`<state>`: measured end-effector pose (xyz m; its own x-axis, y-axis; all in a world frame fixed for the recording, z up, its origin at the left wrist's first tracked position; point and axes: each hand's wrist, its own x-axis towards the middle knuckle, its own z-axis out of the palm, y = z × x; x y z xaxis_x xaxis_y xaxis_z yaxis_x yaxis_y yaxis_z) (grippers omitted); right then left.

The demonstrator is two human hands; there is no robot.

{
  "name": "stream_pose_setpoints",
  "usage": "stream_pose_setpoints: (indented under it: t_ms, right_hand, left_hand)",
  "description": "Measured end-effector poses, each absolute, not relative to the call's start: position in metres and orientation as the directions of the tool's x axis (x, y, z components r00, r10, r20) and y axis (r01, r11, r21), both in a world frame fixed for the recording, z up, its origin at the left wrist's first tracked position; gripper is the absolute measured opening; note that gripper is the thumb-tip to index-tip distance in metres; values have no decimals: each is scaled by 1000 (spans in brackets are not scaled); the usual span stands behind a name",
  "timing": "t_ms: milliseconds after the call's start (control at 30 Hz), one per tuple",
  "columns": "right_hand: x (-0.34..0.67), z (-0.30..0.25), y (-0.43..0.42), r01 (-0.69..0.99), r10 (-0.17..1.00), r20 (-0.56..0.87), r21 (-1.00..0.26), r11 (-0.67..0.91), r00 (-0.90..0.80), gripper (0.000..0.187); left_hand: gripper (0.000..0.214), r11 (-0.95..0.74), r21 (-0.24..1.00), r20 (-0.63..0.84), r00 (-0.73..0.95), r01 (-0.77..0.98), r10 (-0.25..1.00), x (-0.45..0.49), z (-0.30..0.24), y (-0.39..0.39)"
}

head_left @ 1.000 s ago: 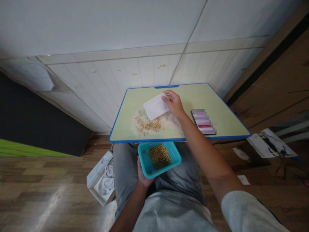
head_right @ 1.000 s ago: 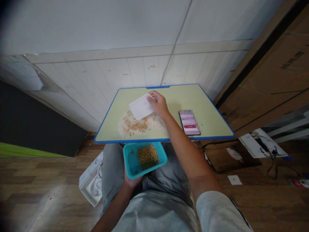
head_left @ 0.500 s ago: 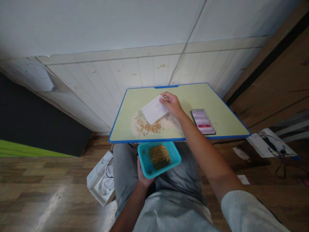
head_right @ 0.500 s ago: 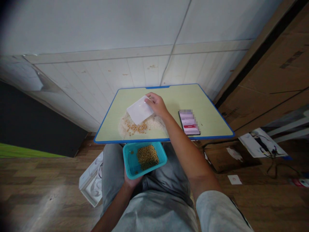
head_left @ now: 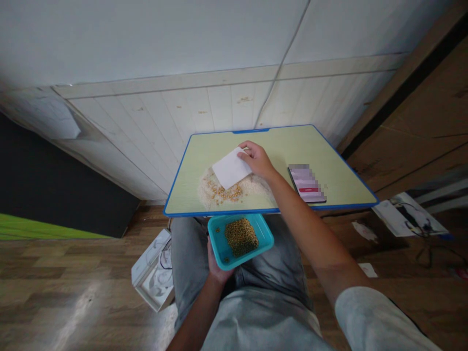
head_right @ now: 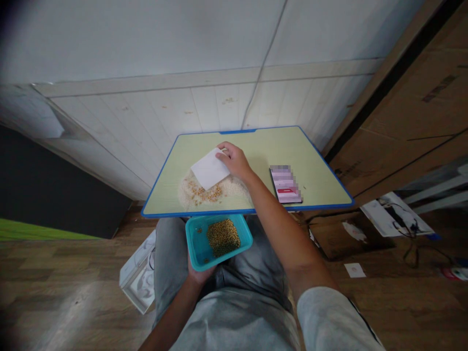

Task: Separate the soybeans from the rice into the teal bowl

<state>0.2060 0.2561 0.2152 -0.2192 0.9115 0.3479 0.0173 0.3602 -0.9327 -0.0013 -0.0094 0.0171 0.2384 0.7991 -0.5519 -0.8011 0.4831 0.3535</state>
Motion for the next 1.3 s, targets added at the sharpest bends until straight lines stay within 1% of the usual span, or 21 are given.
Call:
stream_pose_setpoints:
  t_ms: [67, 133, 200, 333, 400, 467, 567, 700, 833, 1033, 1100, 1300]
  right_hand:
    - [207, 215, 257, 10, 916, 364, -929, 371, -169, 38]
    - [207, 216, 258, -12, 917, 363, -931, 366, -165, 40]
    - [207, 217, 256, -40, 915, 346, -937, 346, -205, 43]
    - [206, 218, 252, -66, 890, 299, -953, 294, -344, 49]
    - [204, 217, 250, -70, 875, 282, -958, 278, -394, 49]
    - [204, 216, 250, -62, 870, 275, -960, 274, -410, 47]
    - [203, 213, 253, -19, 887, 292, -952, 306, -357, 41]
    - [205, 210, 260, 55, 910, 367, -922, 383, -191, 36]
    - [206, 207, 263, 56, 908, 415, -907, 418, -60, 35]
    - [207, 208, 262, 39, 918, 396, -917, 396, 4, 34]
    - [207, 210, 259, 27, 923, 386, -922, 386, -10, 34]
    - [206, 215, 246, 24, 933, 330, -941, 337, -143, 34]
  left_hand:
    - [76, 499, 318, -453, 333, -806, 827, -7, 7, -9]
    - [77, 506, 305, -407, 370, -807, 835, -11, -1, -9]
    - [79, 510, 298, -375, 392, -807, 840, -14, -7, -8]
    - [82, 521, 283, -291, 445, -805, 847, -18, -17, -8]
    - [82, 527, 279, -243, 472, -803, 847, -19, -20, -8]
    - [81, 533, 276, -195, 496, -800, 846, -21, -23, -8]
    - [79, 539, 274, -130, 524, -796, 841, -23, -25, -9]
    - [79, 539, 277, -64, 544, -796, 837, -23, -26, -9]
    - [80, 539, 283, -31, 554, -794, 832, -23, -28, -7]
    - [78, 536, 290, -17, 556, -792, 831, -25, -31, -7]
    - [79, 537, 294, -22, 556, -791, 831, -26, -31, -8]
    - [75, 531, 305, -65, 539, -791, 840, -24, -27, -8]
